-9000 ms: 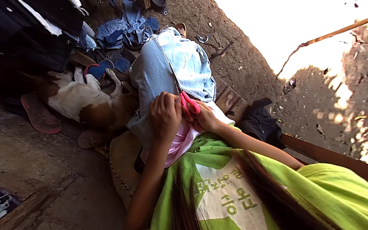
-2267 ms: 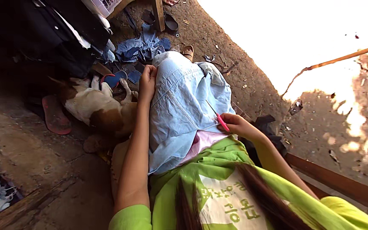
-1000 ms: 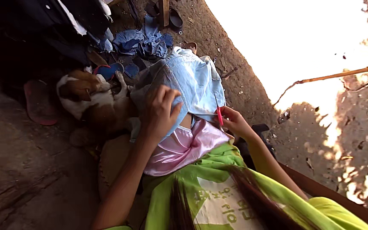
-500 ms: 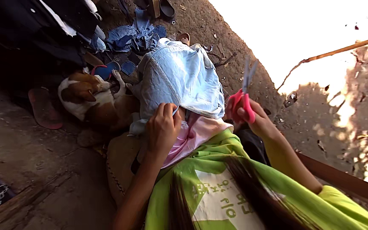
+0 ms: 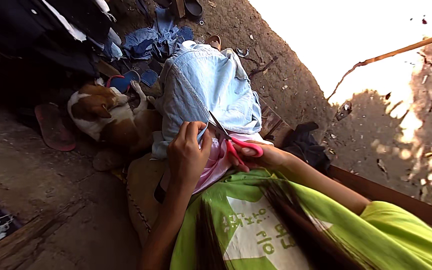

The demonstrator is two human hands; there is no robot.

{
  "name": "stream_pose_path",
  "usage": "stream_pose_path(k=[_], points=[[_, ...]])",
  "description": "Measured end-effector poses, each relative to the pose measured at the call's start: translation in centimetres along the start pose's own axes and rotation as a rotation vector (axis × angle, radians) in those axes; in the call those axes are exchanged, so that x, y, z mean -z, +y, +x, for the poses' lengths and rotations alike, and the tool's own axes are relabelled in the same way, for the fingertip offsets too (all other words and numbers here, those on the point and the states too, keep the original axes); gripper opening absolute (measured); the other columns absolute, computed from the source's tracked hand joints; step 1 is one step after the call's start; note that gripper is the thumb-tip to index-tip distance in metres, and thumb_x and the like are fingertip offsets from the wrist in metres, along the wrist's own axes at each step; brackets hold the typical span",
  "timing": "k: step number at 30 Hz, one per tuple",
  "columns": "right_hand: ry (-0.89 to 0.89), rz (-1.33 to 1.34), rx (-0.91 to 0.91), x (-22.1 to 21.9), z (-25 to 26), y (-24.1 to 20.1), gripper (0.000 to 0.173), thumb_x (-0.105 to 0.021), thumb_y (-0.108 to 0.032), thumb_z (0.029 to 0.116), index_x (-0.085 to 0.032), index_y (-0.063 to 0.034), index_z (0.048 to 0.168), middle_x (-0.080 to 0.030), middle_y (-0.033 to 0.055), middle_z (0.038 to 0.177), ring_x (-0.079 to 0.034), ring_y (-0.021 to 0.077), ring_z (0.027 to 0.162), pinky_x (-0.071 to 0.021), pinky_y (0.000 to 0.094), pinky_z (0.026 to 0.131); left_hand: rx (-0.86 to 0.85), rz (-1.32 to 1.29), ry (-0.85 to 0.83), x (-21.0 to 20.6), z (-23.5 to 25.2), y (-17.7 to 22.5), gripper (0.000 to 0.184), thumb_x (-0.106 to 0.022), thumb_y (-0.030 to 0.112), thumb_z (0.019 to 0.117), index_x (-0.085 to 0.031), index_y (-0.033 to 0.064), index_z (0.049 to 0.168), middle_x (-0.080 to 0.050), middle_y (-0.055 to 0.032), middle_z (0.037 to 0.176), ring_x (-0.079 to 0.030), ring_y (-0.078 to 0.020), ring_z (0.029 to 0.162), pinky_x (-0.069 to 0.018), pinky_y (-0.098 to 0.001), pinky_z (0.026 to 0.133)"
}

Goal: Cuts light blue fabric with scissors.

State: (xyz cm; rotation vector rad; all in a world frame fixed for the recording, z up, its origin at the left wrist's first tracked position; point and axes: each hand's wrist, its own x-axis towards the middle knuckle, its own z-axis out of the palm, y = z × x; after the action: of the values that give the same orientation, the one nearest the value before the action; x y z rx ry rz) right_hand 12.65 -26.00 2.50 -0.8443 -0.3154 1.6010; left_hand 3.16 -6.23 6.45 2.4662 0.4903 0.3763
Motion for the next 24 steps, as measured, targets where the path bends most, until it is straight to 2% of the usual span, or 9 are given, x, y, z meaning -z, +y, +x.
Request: stream_pose_path(k=[7,12,15,20,24], points=[[0.137,-0.085,0.147,-0.7,1.8,0.6,0.046,-0.055,-0.064,0.0951,-0.063,-0.0197,0.087,-0.060,-0.0151,0.073,-0.048,-0.0089,0.059,-0.0349,0.0099,0.052,-0.028,-0.010,0.037,-0.4,-0.3,0.1,0.013,-0.064,0.011,0.0912,-0.070,0.0014,0.098,-0.065,-0.0097,0.083,-0.063,-0.0175,0.067,-0.0487,-0.0288,0.055],[0.200,-0.131,0.245,-1.1,2.2,1.3,0.041,-0.052,-0.056,0.0996,-0.062,-0.0202,0.082,-0.058,-0.0153,0.071,-0.050,-0.0078,0.062,-0.0384,0.0112,0.056,-0.049,-0.041,0.056,-0.8,-0.6,-0.3,0.013,-0.065,0.011,0.0921,-0.070,0.0002,0.099,-0.066,-0.0104,0.084,-0.064,-0.0167,0.069,-0.0495,-0.0272,0.057],[0.200,-0.135,0.280,-1.1,2.1,1.7,0.040,-0.050,-0.053,0.1021,-0.062,-0.0199,0.084,-0.057,-0.0151,0.072,-0.051,-0.0066,0.064,-0.0405,0.0127,0.059,-0.072,-0.065,0.061,-0.9,-0.7,-0.6,0.013,-0.065,0.010,0.0925,-0.070,-0.0005,0.098,-0.068,-0.0118,0.086,-0.065,-0.0173,0.071,-0.0517,-0.0270,0.061],[0.119,-0.086,0.288,-1.0,2.2,1.8,0.035,-0.055,-0.050,0.1016,-0.063,-0.0193,0.086,-0.059,-0.0149,0.074,-0.053,-0.0069,0.066,-0.0421,0.0121,0.060,-0.077,-0.076,0.074,-0.9,-0.7,-0.7,0.012,-0.065,0.009,0.0918,-0.070,-0.0007,0.097,-0.068,-0.0115,0.086,-0.065,-0.0166,0.072,-0.0516,-0.0263,0.061],[0.096,-0.097,0.241,-0.9,2.4,1.8,0.036,-0.054,-0.050,0.1023,-0.062,-0.0182,0.088,-0.060,-0.0138,0.076,-0.052,-0.0065,0.065,-0.0404,0.0120,0.058,-0.079,-0.073,0.083,-1.1,-0.9,-0.7,0.012,-0.065,0.009,0.0919,-0.070,-0.0005,0.096,-0.068,-0.0112,0.085,-0.065,-0.0165,0.071,-0.0514,-0.0264,0.061]])
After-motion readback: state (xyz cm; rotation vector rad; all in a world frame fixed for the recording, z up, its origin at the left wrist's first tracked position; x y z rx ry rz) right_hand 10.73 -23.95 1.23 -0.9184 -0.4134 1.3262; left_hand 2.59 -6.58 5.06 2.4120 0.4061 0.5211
